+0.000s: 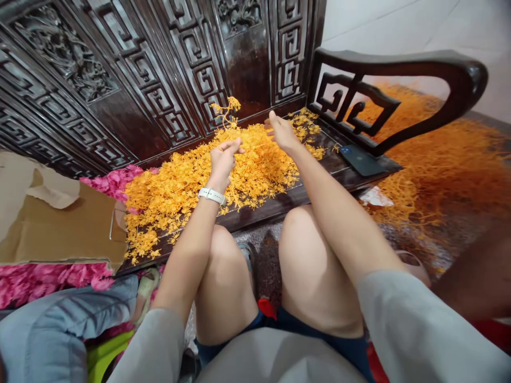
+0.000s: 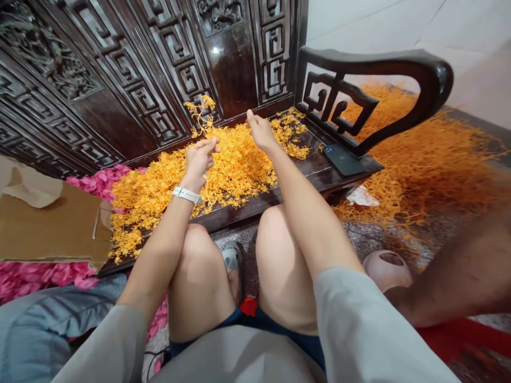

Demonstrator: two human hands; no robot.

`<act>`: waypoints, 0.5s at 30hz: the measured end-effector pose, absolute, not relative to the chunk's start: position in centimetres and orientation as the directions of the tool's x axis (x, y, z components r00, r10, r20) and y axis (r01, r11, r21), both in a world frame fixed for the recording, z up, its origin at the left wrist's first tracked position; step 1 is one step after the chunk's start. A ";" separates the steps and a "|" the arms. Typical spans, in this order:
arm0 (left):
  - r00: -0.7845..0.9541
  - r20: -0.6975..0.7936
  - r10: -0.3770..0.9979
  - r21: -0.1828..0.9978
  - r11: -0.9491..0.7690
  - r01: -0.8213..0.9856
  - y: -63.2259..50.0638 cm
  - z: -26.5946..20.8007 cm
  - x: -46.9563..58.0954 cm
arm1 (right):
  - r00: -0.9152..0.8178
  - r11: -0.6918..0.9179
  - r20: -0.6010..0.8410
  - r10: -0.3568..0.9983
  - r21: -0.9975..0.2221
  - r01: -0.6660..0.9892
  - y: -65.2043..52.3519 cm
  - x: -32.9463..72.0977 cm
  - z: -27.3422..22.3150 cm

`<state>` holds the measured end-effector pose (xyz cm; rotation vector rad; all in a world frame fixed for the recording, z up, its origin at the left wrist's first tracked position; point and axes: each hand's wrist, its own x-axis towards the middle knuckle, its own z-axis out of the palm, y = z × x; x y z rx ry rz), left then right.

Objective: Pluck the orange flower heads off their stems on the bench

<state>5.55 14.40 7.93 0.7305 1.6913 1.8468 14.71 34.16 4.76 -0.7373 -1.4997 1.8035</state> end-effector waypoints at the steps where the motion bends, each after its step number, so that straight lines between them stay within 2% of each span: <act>1: -0.715 0.055 0.697 0.998 -0.070 0.009 14.4 7.8 5.7 | -0.623 -0.094 0.020 0.782 -0.984 -0.151 33.5 14.4 5.3; 5: -0.687 0.106 0.719 0.993 -0.047 0.104 14.9 7.2 6.0 | -0.684 -0.063 0.063 0.727 -0.985 -0.158 30.2 12.5 6.8; 15: -0.591 0.229 0.774 0.947 -0.035 0.320 15.6 5.8 6.2 | -0.668 -0.165 0.013 0.744 -0.965 -0.202 27.4 11.0 7.8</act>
